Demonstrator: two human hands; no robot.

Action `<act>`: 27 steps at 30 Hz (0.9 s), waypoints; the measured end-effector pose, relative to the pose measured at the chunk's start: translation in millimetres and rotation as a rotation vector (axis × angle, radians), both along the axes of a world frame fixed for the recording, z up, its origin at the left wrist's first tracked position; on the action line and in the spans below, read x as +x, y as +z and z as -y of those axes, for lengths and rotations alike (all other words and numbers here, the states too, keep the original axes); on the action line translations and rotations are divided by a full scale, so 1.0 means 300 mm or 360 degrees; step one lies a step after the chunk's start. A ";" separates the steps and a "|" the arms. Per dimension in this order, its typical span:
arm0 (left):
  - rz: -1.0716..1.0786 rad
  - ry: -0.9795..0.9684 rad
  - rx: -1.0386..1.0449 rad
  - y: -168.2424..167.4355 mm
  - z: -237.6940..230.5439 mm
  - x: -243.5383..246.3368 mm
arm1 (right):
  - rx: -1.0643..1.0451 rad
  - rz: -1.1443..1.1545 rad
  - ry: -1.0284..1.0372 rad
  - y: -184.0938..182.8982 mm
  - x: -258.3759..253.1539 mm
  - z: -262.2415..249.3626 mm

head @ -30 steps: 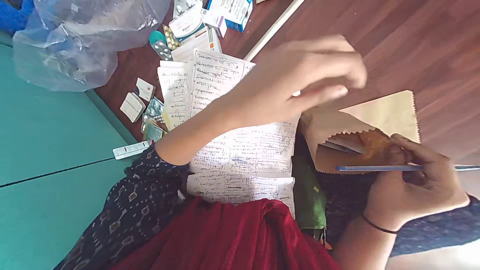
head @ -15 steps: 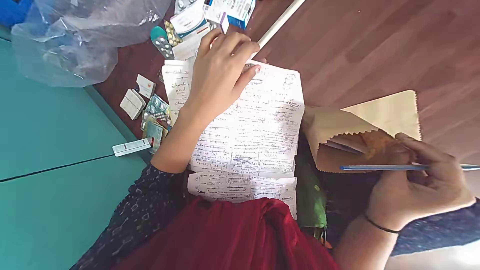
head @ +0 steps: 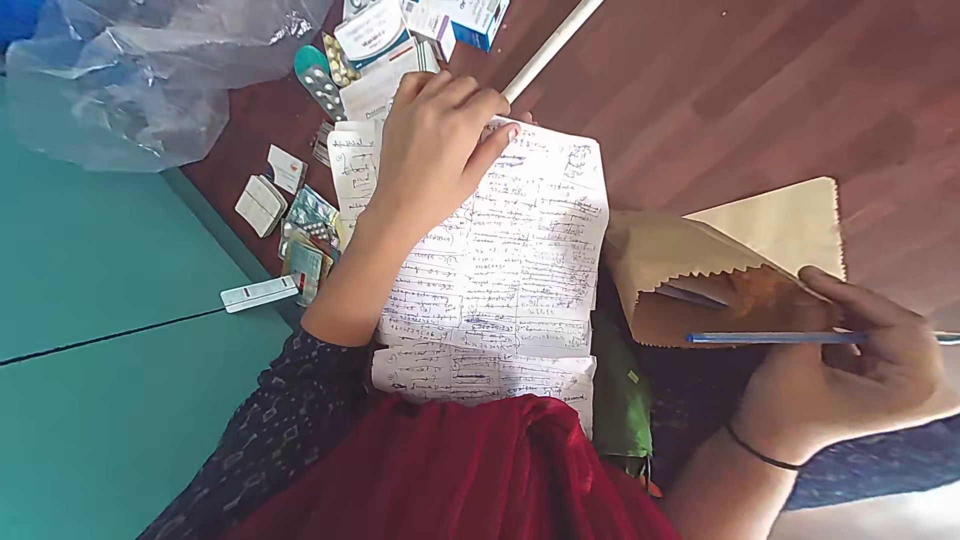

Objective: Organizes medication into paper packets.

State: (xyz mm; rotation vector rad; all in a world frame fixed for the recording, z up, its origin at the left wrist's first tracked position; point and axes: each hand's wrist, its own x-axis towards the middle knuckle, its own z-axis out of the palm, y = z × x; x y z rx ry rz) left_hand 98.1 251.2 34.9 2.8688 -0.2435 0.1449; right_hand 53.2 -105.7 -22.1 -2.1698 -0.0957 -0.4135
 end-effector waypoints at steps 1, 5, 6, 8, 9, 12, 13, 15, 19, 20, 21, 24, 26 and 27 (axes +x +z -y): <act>0.0004 -0.0002 -0.0004 -0.001 0.000 -0.001 | 0.0005 -0.0002 0.0000 0.000 0.000 0.001; 0.0063 -0.0024 -0.0015 -0.011 -0.005 -0.002 | -0.0010 0.0003 -0.0007 -0.003 0.001 0.003; 0.0073 -0.0031 -0.0013 -0.012 -0.007 -0.003 | -0.0016 0.0004 -0.0011 -0.003 0.002 0.003; 0.0073 -0.0041 -0.0011 -0.011 -0.008 -0.005 | 0.0000 0.0007 -0.0012 -0.003 0.001 0.004; 0.0065 -0.0043 -0.0011 -0.009 -0.008 -0.006 | 0.0010 0.0006 -0.0015 -0.004 0.002 0.004; 0.0073 -0.0044 -0.0033 -0.008 -0.007 -0.008 | 0.0046 0.0021 -0.0010 -0.009 0.002 0.008; 0.0082 -0.0046 -0.0039 -0.008 -0.008 -0.008 | 0.0044 0.0029 -0.0012 -0.011 0.003 0.008; 0.0101 -0.0055 -0.0046 -0.009 -0.010 -0.009 | 0.0035 0.0036 -0.0016 -0.010 0.004 0.006; 0.0161 -0.0066 -0.0070 -0.015 -0.015 -0.014 | -0.0012 0.0028 -0.0026 -0.007 0.006 0.002; 0.0175 -0.0068 -0.0073 -0.016 -0.016 -0.015 | -0.0054 0.0017 -0.0013 -0.007 0.007 0.003; 0.0179 -0.0069 -0.0078 -0.015 -0.017 -0.017 | -0.0119 -0.0020 0.0004 -0.005 0.006 0.004; 0.0194 -0.0062 -0.0097 -0.014 -0.020 -0.023 | -0.0334 -0.0217 0.0065 0.019 0.006 -0.006; 0.0189 -0.0051 -0.0113 -0.013 -0.026 -0.036 | -0.0394 -0.0267 0.0109 0.048 0.027 -0.013; 0.0193 -0.0039 -0.0117 -0.012 -0.031 -0.046 | -0.0414 -0.0268 0.0139 0.070 0.049 -0.014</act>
